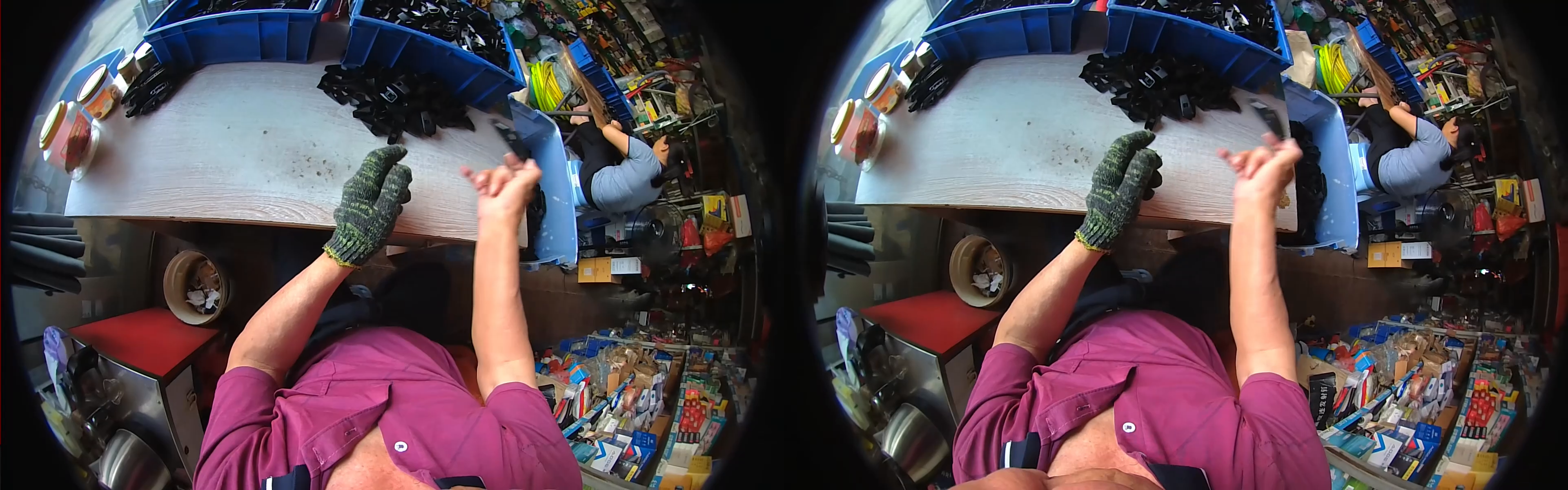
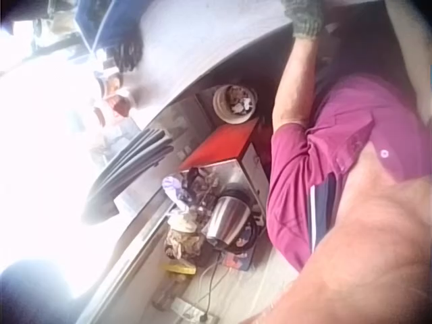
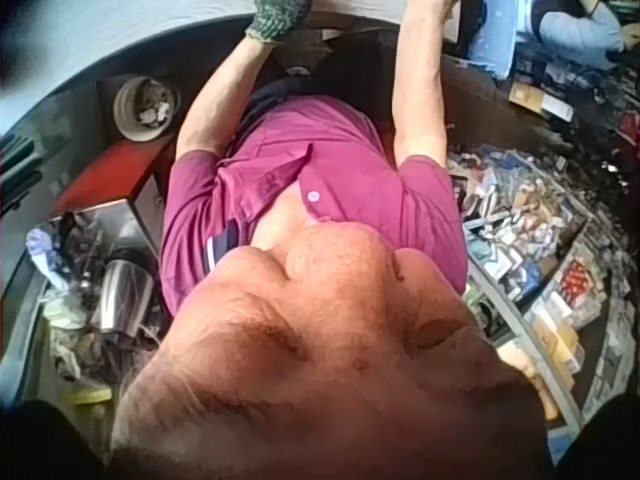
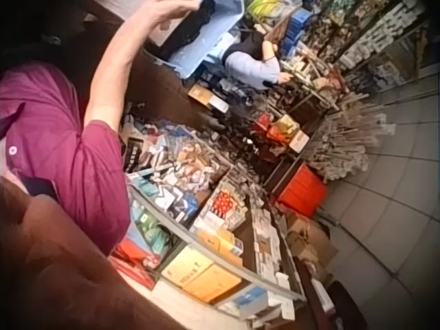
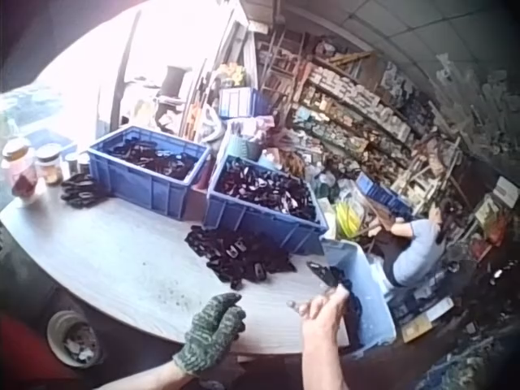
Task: Sorting and assembling small black plastic components at a factory workbench.
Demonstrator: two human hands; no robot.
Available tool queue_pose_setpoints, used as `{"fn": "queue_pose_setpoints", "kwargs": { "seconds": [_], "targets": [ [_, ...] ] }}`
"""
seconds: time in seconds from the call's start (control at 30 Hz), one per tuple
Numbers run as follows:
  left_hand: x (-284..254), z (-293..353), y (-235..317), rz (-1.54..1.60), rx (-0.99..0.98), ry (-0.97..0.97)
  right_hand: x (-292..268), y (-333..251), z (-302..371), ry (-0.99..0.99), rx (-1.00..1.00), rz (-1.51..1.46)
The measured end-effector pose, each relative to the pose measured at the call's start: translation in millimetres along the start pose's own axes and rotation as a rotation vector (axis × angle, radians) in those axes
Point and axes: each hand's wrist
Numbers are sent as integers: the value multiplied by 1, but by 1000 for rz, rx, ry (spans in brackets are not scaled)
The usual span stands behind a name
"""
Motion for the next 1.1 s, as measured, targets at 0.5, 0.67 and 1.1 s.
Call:
{"fn": "queue_pose_setpoints", "kwargs": {
  "seconds": [0.5, 0.67, 1.1],
  "targets": [
    [5, -3, -15, -417, 165, -33, -7, 10, -88, -147, 215, 989],
    [7, -3, -10, -586, 246, 22, -4, 19, -99, -225, 144, 1247],
    [-8, -34, -8, -588, 299, 140, -4, 18, -21, -575, 414, 512]
  ]
}}
Point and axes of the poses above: each hand's wrist, its own z-axis away from the middle knuckle, its own x-axis out of the palm, y = z × x, and after that the axes turned 14 degrees about -y, right-handed
